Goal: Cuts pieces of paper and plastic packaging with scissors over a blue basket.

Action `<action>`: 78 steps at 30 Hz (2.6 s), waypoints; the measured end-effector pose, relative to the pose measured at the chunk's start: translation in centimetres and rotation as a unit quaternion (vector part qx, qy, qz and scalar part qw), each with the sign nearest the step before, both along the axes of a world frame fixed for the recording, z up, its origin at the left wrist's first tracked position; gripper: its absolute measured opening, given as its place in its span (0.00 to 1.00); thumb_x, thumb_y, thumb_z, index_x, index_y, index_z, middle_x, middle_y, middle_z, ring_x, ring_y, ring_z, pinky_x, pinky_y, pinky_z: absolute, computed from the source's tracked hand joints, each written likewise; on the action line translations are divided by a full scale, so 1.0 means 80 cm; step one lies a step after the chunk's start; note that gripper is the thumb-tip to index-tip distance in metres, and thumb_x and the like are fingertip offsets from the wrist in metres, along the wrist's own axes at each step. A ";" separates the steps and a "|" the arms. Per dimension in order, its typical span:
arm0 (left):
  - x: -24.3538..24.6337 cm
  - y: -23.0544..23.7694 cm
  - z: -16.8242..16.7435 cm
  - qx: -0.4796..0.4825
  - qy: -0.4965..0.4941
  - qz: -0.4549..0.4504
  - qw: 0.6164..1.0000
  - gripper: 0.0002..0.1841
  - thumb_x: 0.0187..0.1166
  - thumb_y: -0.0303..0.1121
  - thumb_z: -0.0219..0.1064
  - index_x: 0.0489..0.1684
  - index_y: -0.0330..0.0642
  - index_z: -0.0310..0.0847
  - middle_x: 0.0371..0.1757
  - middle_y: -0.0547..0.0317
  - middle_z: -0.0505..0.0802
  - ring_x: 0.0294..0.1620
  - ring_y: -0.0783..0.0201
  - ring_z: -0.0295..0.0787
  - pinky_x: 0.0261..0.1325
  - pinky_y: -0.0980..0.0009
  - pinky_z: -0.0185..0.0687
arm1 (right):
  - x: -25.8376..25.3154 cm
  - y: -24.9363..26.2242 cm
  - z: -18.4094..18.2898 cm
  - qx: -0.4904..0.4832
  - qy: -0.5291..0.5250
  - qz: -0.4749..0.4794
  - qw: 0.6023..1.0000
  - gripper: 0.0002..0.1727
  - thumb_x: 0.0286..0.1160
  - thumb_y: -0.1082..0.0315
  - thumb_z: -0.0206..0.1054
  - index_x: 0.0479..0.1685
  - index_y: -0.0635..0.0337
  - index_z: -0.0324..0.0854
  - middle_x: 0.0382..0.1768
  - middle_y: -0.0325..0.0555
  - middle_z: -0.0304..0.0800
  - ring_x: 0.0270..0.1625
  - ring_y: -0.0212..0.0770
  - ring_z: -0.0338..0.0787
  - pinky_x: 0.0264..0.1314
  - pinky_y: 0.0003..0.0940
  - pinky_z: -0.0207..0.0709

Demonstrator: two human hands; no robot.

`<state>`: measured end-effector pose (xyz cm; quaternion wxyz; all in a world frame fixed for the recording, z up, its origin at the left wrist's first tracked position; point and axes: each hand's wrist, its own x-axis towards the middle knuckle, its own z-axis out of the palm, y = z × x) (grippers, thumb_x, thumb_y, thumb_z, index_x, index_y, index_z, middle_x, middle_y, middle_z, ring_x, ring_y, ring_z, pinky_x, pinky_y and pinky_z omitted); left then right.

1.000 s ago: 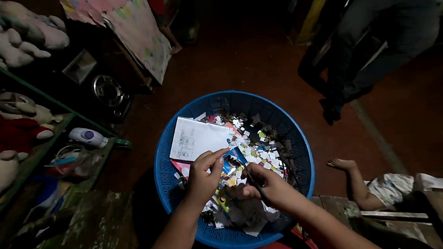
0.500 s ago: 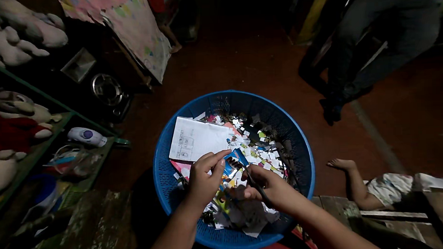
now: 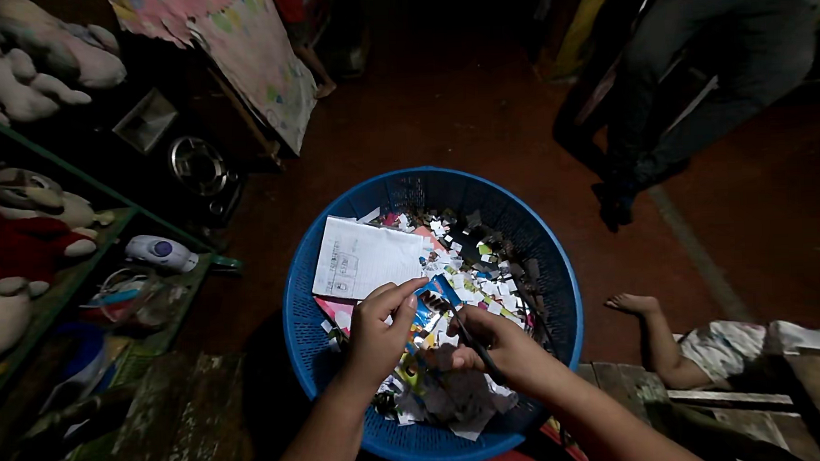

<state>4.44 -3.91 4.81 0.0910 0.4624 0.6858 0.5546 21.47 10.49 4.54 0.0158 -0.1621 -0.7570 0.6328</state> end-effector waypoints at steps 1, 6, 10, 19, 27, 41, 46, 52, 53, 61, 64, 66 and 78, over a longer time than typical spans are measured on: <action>0.000 0.000 0.000 0.002 0.002 0.001 1.000 0.16 0.85 0.31 0.58 0.58 0.41 0.92 0.32 0.68 0.87 0.32 0.83 0.78 0.38 0.86 0.75 | 0.000 0.000 0.000 -0.001 -0.001 -0.007 1.000 0.32 0.60 0.37 0.79 0.52 0.53 0.80 0.25 0.26 0.77 0.24 0.20 0.74 0.27 0.17 0.70; -0.001 -0.001 0.000 0.003 0.005 0.001 1.000 0.16 0.85 0.31 0.58 0.58 0.42 0.92 0.31 0.69 0.86 0.31 0.83 0.77 0.38 0.86 0.73 | 0.000 -0.001 0.000 0.024 0.007 -0.039 0.999 0.27 0.54 0.46 0.85 0.45 0.53 0.83 0.21 0.24 0.77 0.21 0.18 0.73 0.25 0.15 0.67; -0.002 -0.002 0.000 0.007 0.002 -0.004 1.000 0.16 0.86 0.31 0.58 0.58 0.42 0.92 0.32 0.69 0.87 0.32 0.83 0.77 0.39 0.86 0.74 | 0.000 -0.001 0.000 0.021 0.010 -0.044 0.999 0.26 0.54 0.43 0.85 0.42 0.51 0.83 0.20 0.23 0.76 0.20 0.18 0.72 0.24 0.15 0.66; -0.001 -0.003 0.002 -0.016 -0.032 -0.037 0.999 0.15 0.86 0.31 0.58 0.57 0.43 0.93 0.34 0.69 0.87 0.34 0.83 0.79 0.41 0.86 0.76 | 0.000 -0.001 0.003 0.013 -0.008 -0.026 1.000 0.38 0.52 0.30 0.79 0.51 0.52 0.82 0.25 0.25 0.78 0.24 0.19 0.75 0.27 0.17 0.70; -0.001 -0.002 0.001 -0.019 -0.030 -0.039 0.999 0.15 0.86 0.32 0.58 0.58 0.44 0.93 0.36 0.68 0.89 0.36 0.82 0.81 0.43 0.85 0.78 | 0.001 0.000 0.000 0.019 0.018 -0.053 0.998 0.28 0.52 0.42 0.85 0.42 0.51 0.83 0.20 0.22 0.76 0.20 0.18 0.72 0.24 0.15 0.67; 0.000 -0.001 0.006 -0.034 -0.059 -0.070 0.995 0.15 0.85 0.30 0.58 0.55 0.41 0.92 0.40 0.66 0.90 0.39 0.82 0.83 0.45 0.86 0.79 | -0.001 0.000 0.001 0.021 0.002 -0.050 0.999 0.31 0.53 0.38 0.83 0.46 0.52 0.83 0.22 0.23 0.77 0.21 0.17 0.72 0.25 0.15 0.67; 0.000 0.003 0.002 -0.079 -0.034 -0.034 0.996 0.21 0.84 0.41 0.61 0.68 0.39 0.82 0.60 0.56 0.90 0.51 0.73 0.88 0.53 0.76 0.85 | -0.002 0.000 0.002 0.097 -0.019 -0.038 0.994 0.28 0.58 0.41 0.82 0.45 0.54 0.84 0.23 0.28 0.77 0.22 0.21 0.72 0.27 0.20 0.69; 0.002 0.004 0.004 -0.161 0.003 -0.045 0.986 0.18 0.84 0.45 0.62 0.58 0.42 0.88 0.48 0.58 0.94 0.47 0.70 0.90 0.56 0.70 0.86 | -0.002 -0.002 0.001 0.147 -0.031 -0.040 0.988 0.30 0.58 0.38 0.80 0.44 0.54 0.85 0.24 0.32 0.78 0.24 0.26 0.74 0.29 0.27 0.71; 0.003 0.004 0.004 -0.161 0.008 -0.042 0.986 0.17 0.84 0.44 0.62 0.56 0.41 0.89 0.48 0.58 0.94 0.47 0.71 0.90 0.56 0.71 0.85 | -0.002 -0.002 0.000 0.149 -0.028 -0.041 0.988 0.30 0.58 0.37 0.80 0.44 0.54 0.85 0.24 0.32 0.78 0.24 0.26 0.74 0.29 0.27 0.71; -0.001 0.004 -0.004 -0.101 0.037 -0.007 0.994 0.13 0.83 0.41 0.64 0.45 0.45 0.93 0.41 0.63 0.88 0.45 0.76 0.85 0.53 0.78 0.82 | -0.002 -0.003 -0.001 0.159 -0.021 -0.039 0.986 0.30 0.57 0.35 0.80 0.42 0.54 0.86 0.23 0.32 0.80 0.24 0.26 0.75 0.29 0.27 0.72; 0.000 0.004 -0.004 -0.095 0.027 -0.011 0.995 0.12 0.83 0.39 0.65 0.45 0.43 0.93 0.44 0.60 0.87 0.44 0.77 0.85 0.51 0.81 0.84 | -0.002 -0.002 -0.002 0.174 -0.019 -0.034 0.984 0.30 0.58 0.36 0.79 0.42 0.55 0.86 0.23 0.33 0.80 0.24 0.28 0.75 0.30 0.29 0.73; 0.001 0.003 -0.004 -0.094 0.022 -0.011 0.995 0.12 0.83 0.38 0.65 0.44 0.42 0.93 0.46 0.59 0.87 0.45 0.77 0.85 0.51 0.82 0.83 | -0.002 -0.003 -0.001 0.178 -0.023 -0.032 0.983 0.30 0.59 0.36 0.79 0.41 0.55 0.86 0.23 0.33 0.79 0.24 0.28 0.76 0.30 0.29 0.73; 0.001 0.003 0.003 -0.110 0.018 -0.034 0.993 0.21 0.83 0.44 0.65 0.65 0.39 0.85 0.61 0.53 0.90 0.65 0.64 0.86 0.66 0.66 0.83 | -0.003 -0.004 0.003 0.208 -0.041 0.001 0.977 0.29 0.61 0.38 0.78 0.39 0.58 0.85 0.24 0.40 0.81 0.27 0.37 0.80 0.33 0.40 0.76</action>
